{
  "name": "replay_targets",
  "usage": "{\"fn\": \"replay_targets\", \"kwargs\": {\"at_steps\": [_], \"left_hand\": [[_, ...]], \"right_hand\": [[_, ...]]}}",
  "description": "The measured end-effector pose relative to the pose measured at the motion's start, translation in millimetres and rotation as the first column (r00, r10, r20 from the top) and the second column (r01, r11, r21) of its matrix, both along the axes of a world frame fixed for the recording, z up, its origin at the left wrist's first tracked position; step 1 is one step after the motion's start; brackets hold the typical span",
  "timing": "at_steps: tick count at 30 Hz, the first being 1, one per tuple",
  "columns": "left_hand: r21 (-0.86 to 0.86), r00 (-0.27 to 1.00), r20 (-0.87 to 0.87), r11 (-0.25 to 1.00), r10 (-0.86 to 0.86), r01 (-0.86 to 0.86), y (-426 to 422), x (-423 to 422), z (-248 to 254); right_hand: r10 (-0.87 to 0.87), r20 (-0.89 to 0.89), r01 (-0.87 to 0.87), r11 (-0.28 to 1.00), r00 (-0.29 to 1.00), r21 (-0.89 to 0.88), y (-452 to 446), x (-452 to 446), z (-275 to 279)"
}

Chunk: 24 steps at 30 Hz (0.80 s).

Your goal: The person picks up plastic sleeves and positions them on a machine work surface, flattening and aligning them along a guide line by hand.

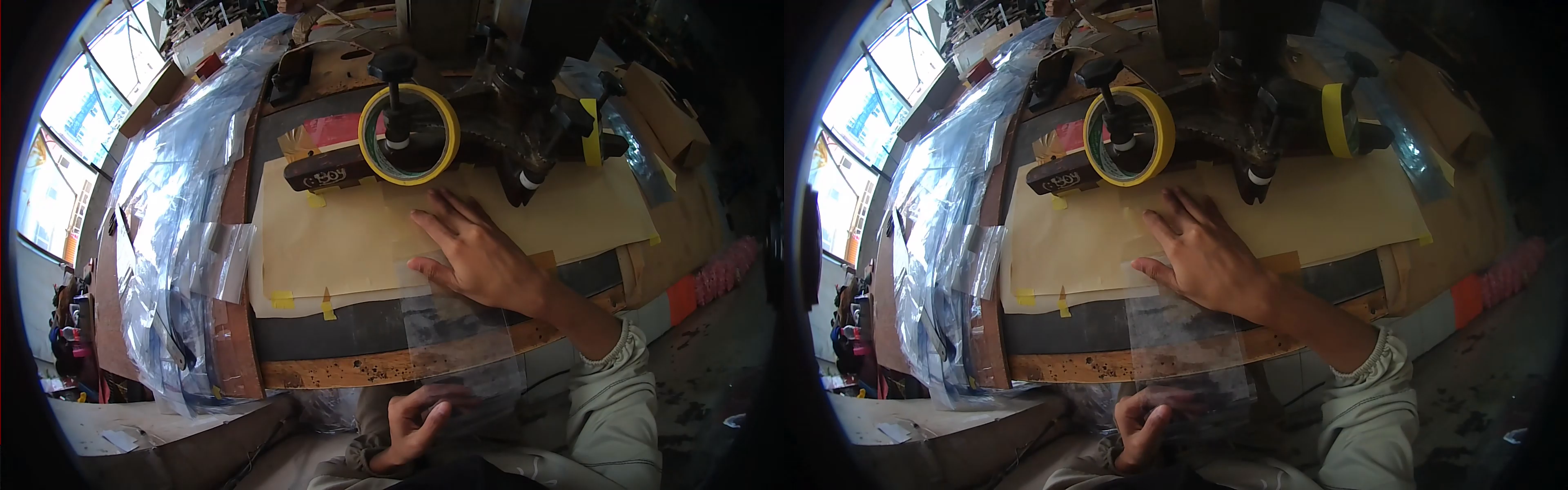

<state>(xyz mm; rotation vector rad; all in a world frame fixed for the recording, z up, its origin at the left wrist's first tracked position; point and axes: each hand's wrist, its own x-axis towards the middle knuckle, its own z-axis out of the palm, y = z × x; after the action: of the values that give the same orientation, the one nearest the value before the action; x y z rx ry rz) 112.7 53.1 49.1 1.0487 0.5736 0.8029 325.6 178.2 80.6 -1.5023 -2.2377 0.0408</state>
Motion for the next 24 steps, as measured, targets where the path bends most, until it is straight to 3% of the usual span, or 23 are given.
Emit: {"fn": "replay_targets", "kwargs": {"at_steps": [11,19,22,24], "left_hand": [[-0.063,0.999,0.019,0.998,0.026,-0.025,-0.3,2.3,-1.9],[-0.014,0.997,0.047,0.998,0.06,-0.059,0.4,3.2,-5.7],[0.015,0.983,-0.112,0.99,0.144,-0.143,1.8,6.7,7.1],[0.004,0.983,-0.109,0.989,0.15,-0.15,1.4,6.9,6.8]], "right_hand": [[-0.005,0.002,0.006,1.0,1.0,-0.024,3.8,0.9,4.4],[0.018,-0.028,-0.018,1.0,0.999,0.006,9.9,1.6,0.8],[0.002,-0.028,-0.001,1.0,1.0,0.016,12.0,1.3,-0.5],[0.01,-0.036,-0.009,1.0,0.999,0.024,13.4,1.7,-1.2]]}}
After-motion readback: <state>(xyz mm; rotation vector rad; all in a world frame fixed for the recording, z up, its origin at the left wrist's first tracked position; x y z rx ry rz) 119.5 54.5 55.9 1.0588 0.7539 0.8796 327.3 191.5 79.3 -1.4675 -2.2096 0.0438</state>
